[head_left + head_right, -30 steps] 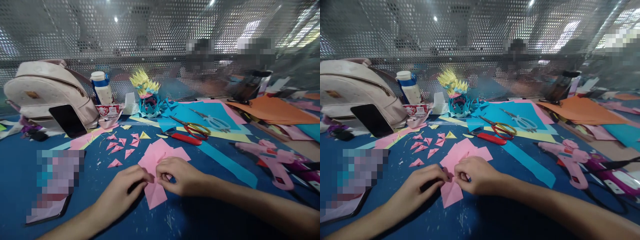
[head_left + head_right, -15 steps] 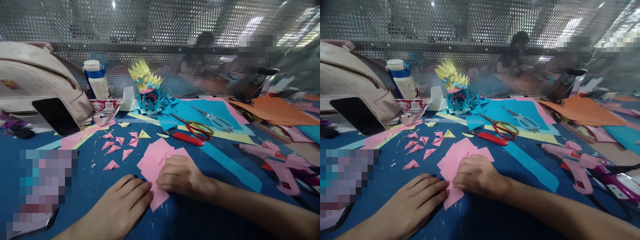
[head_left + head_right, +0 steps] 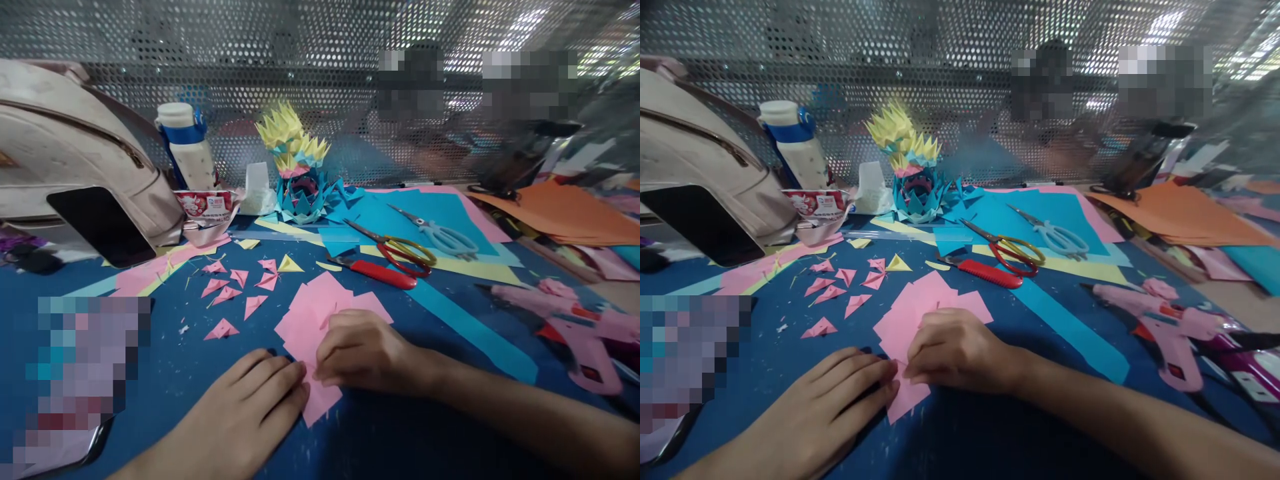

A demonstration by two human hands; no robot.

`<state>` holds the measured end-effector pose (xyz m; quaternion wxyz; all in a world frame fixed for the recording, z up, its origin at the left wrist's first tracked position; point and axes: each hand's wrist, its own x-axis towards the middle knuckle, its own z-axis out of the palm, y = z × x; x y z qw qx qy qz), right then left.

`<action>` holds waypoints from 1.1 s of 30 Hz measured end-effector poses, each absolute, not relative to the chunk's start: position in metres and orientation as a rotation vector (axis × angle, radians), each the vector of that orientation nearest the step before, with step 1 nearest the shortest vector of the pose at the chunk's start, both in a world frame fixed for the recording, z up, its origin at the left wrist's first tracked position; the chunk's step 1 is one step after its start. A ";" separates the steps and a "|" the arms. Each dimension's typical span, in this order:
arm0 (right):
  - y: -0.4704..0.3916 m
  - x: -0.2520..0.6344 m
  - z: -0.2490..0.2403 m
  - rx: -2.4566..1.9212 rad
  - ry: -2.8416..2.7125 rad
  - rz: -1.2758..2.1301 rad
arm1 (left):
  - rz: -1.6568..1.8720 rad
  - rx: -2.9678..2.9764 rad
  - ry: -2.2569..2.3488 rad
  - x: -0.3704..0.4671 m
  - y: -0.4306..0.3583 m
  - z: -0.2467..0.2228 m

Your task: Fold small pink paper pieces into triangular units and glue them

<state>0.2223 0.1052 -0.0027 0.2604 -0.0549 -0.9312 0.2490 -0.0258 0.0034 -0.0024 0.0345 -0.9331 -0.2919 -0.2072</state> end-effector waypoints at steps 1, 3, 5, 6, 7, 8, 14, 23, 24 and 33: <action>0.106 0.223 -0.003 -0.144 -2.523 0.671 | -0.640 -2.870 -0.894 -0.026 0.003 -0.002; 0.107 0.223 -0.003 -0.131 -2.530 0.662 | -0.633 -2.869 -0.887 -0.026 0.003 -0.001; 0.107 0.224 -0.003 -0.123 -2.540 0.650 | -0.625 -2.868 -0.869 -0.027 0.003 0.000; 0.107 0.224 -0.002 -0.121 -2.541 0.646 | -0.614 -2.871 -0.859 -0.027 0.004 0.000; 0.107 0.224 -0.002 -0.121 -2.540 0.642 | -0.605 -2.873 -0.852 -0.027 0.004 0.000; 0.106 0.224 -0.002 -0.126 -2.540 0.637 | -0.602 -2.873 -0.849 -0.028 0.004 -0.001; 0.104 0.223 0.000 -0.126 -2.534 0.570 | -0.655 -2.837 -0.873 -0.028 0.003 -0.005; 0.104 0.223 -0.001 -0.109 -2.549 0.547 | -0.640 -2.839 -0.871 -0.026 0.002 -0.004; 0.105 0.223 -0.001 -0.106 -2.551 0.549 | -0.641 -2.840 -0.875 -0.026 0.002 -0.005; 0.105 0.224 0.001 -0.097 -2.594 0.499 | -0.590 -2.873 -0.891 -0.027 0.001 -0.011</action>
